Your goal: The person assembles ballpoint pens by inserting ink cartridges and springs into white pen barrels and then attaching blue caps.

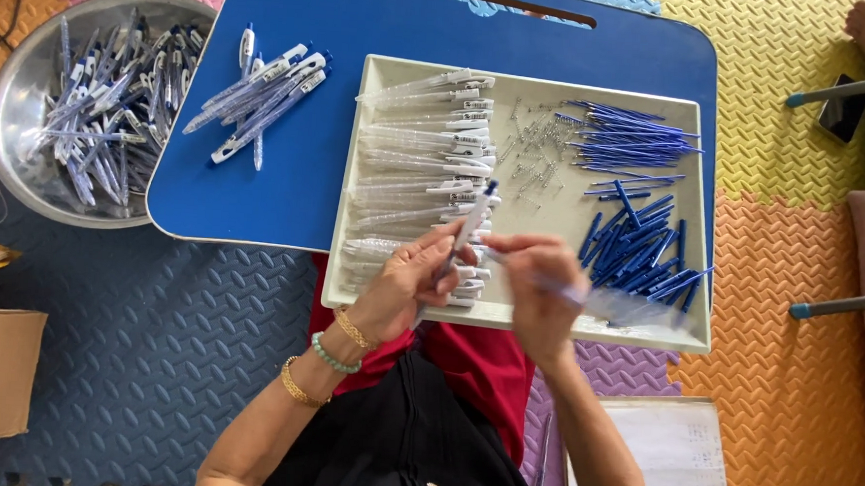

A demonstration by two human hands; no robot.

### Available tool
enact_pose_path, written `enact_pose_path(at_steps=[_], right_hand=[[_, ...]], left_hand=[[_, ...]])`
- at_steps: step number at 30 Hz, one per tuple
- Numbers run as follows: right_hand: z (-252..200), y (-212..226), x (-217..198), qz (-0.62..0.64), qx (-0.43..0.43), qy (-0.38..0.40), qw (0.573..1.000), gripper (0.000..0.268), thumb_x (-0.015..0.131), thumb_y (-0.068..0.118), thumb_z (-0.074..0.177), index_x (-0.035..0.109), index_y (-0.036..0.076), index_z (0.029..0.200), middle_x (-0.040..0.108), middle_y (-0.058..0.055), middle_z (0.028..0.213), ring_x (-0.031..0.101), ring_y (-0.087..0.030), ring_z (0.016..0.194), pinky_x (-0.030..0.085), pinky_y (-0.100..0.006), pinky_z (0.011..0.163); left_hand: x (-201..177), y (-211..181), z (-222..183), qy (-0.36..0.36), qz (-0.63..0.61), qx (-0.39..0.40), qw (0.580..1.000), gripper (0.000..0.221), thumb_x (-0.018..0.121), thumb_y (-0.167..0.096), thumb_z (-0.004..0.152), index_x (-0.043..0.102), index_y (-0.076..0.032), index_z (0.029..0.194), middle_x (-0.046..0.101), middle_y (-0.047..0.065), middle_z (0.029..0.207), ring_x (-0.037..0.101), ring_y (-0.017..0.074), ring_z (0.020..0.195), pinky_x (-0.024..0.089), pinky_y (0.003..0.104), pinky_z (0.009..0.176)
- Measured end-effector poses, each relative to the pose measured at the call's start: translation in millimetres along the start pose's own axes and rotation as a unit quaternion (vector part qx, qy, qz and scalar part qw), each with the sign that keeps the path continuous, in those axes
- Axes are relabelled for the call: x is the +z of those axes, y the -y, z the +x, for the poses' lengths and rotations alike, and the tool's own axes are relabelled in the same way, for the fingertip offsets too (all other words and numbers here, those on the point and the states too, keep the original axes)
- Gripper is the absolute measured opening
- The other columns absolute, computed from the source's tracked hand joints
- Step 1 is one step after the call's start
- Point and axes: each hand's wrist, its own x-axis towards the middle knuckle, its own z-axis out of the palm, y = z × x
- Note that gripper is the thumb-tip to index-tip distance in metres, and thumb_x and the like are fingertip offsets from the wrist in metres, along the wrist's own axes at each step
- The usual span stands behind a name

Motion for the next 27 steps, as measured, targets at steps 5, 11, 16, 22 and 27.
enact_pose_path(at_steps=[5, 11, 16, 22, 27], right_hand=[[42.1, 1.6, -15.5, 0.045, 0.169, 0.045, 0.983, 0.025, 0.053, 0.013, 0.120, 0.072, -0.002, 0.120, 0.074, -0.017, 0.091, 0.077, -0.026, 0.090, 0.061, -0.037, 0.078], [46.5, -25.2, -14.5, 0.135, 0.239, 0.124, 0.953, 0.022, 0.067, 0.011, 0.112, 0.079, -0.005, 0.120, 0.069, -0.011, 0.074, 0.062, -0.013, 0.067, 0.050, -0.022, 0.059], [59.4, -17.2, -8.5, 0.033, 0.174, 0.148, 0.973, 0.025, 0.067, 0.014, 0.113, 0.075, -0.002, 0.096, 0.069, -0.014, 0.062, 0.065, -0.020, 0.050, 0.054, -0.028, 0.049], [94.5, -12.0, -13.1, 0.067, 0.222, 0.080, 0.969, 0.039, 0.034, 0.026, 0.124, 0.051, 0.005, 0.096, 0.066, -0.016, 0.055, 0.065, -0.023, 0.039, 0.053, -0.031, 0.040], [100.6, -47.7, -56.6, 0.130, 0.316, -0.063, 0.938, 0.026, 0.043, 0.043, 0.120, 0.043, 0.018, 0.116, 0.078, -0.023, 0.084, 0.079, -0.030, 0.061, 0.070, -0.039, 0.051]], left_hand=[[-10.8, 5.2, 5.6, 0.038, 0.038, -0.005, 0.999, 0.046, 0.059, -0.031, 0.117, 0.060, -0.023, 0.162, 0.067, 0.011, 0.088, 0.041, 0.0058, 0.052, 0.031, 0.016, 0.044], [-16.6, 6.3, 10.8, 0.063, 0.062, -0.014, 0.996, 0.042, 0.065, -0.023, 0.114, 0.067, -0.014, 0.155, 0.078, 0.011, 0.100, 0.058, 0.0053, 0.062, 0.044, 0.015, 0.053], [-17.5, 11.3, 3.0, 0.067, 0.055, -0.004, 0.996, 0.047, 0.065, -0.019, 0.114, 0.061, -0.007, 0.159, 0.073, 0.007, 0.105, 0.047, -0.0003, 0.064, 0.037, 0.011, 0.052], [-26.4, 3.0, -3.0, 0.139, 0.061, -0.034, 0.988, 0.054, 0.052, -0.020, 0.119, 0.043, -0.016, 0.173, 0.060, 0.004, 0.101, 0.035, -0.0018, 0.060, 0.031, 0.012, 0.048], [-26.7, -2.6, -5.4, 0.182, -0.010, -0.086, 0.980, 0.059, 0.048, -0.017, 0.120, 0.033, -0.019, 0.177, 0.055, 0.005, 0.103, 0.033, 0.0004, 0.060, 0.028, 0.012, 0.046]])
